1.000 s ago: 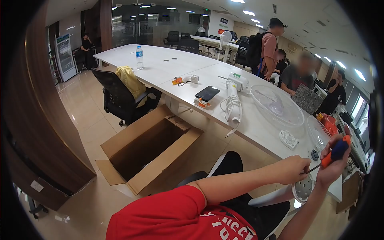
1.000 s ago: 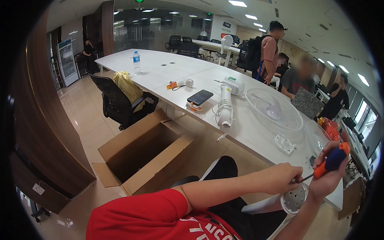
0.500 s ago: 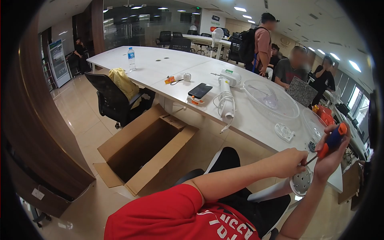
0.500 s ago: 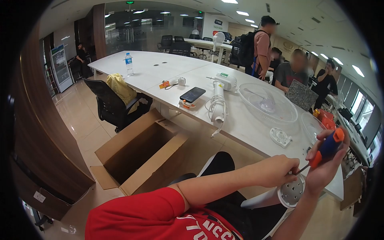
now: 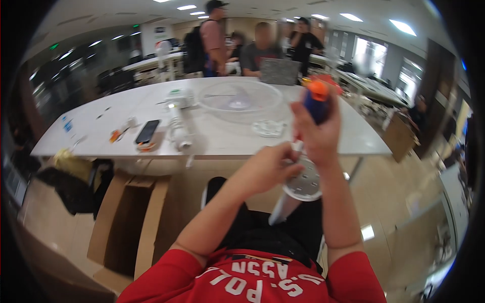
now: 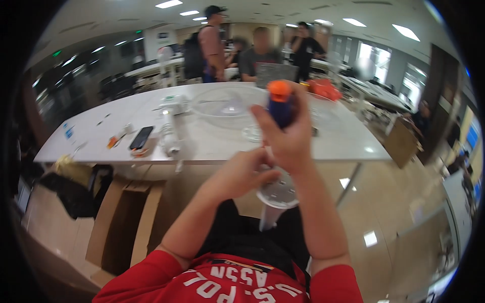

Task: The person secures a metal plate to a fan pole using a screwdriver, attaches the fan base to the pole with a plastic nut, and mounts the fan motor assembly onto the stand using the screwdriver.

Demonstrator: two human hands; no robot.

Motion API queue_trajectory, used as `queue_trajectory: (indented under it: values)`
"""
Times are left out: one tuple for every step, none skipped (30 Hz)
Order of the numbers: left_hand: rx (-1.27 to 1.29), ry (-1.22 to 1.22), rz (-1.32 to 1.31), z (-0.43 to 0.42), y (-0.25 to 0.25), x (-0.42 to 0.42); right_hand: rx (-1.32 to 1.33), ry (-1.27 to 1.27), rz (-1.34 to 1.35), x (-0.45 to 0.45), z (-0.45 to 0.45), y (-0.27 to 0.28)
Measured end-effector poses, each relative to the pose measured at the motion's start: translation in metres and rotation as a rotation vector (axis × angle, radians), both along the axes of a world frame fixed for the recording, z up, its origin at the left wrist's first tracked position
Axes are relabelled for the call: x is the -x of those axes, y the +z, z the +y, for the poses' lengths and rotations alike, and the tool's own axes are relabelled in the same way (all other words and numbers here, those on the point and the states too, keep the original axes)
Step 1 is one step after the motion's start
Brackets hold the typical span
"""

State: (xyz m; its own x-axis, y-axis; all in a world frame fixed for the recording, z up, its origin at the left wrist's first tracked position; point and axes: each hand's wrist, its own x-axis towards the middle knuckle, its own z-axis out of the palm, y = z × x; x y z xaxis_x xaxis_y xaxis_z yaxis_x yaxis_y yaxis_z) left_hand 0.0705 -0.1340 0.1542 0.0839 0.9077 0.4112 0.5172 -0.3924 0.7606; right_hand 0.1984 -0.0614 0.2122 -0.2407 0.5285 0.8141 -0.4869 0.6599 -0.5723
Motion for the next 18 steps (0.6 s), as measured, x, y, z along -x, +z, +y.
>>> queue_trajectory:
  values:
    - [-0.014,0.041,0.062,0.001,-0.001,-0.001,-0.015,0.027,0.028,0.002,-0.002,0.002]
    - [-0.034,0.026,0.047,0.003,-0.004,-0.001,-0.031,0.057,0.054,0.002,-0.003,0.004]
    - [-0.053,0.018,0.032,0.005,-0.007,-0.002,0.014,0.177,0.046,-0.003,-0.007,0.007]
    - [-0.053,-0.020,0.035,0.005,-0.006,-0.003,0.055,0.306,0.043,-0.008,-0.009,0.012]
    - [-0.044,-0.002,0.042,0.003,-0.003,-0.004,0.042,0.323,-0.004,-0.010,-0.003,0.009]
    - [-0.034,0.026,0.049,0.000,-0.001,-0.004,0.042,0.306,0.002,-0.010,-0.001,0.008]
    - [0.015,0.028,0.034,-0.001,0.001,-0.006,-0.019,0.203,0.000,-0.007,-0.001,0.008]
    - [0.015,0.029,0.039,0.000,0.000,-0.006,-0.080,0.108,-0.004,-0.004,0.001,0.008]
    - [-0.008,0.020,0.047,0.001,-0.002,-0.004,-0.116,0.099,0.026,0.001,0.009,0.008]
    - [-0.032,0.015,0.055,0.001,-0.001,-0.003,-0.116,0.110,0.029,0.003,0.011,0.005]
    - [-0.032,0.028,0.056,-0.001,0.000,-0.003,-0.111,0.107,0.070,0.005,0.011,0.003]
    - [-0.011,0.019,0.050,-0.004,0.005,-0.004,-0.106,0.104,0.109,0.005,0.009,0.003]
    - [0.010,0.007,0.042,-0.006,0.008,-0.007,-0.037,0.173,0.099,0.000,0.003,0.008]
    - [0.007,0.016,0.040,-0.005,0.008,-0.007,-0.039,0.181,0.097,0.000,0.002,0.007]
    - [0.006,0.020,0.049,-0.005,0.007,-0.008,-0.014,0.178,0.078,-0.001,0.002,0.006]
    - [0.004,0.021,0.058,-0.004,0.008,-0.008,0.011,0.171,0.060,-0.002,0.002,0.006]
    - [0.003,0.021,0.055,-0.005,0.010,-0.009,0.010,0.171,0.058,-0.006,0.002,0.008]
    - [0.048,0.038,0.062,-0.007,0.014,-0.010,0.033,0.264,0.064,-0.011,0.002,0.011]
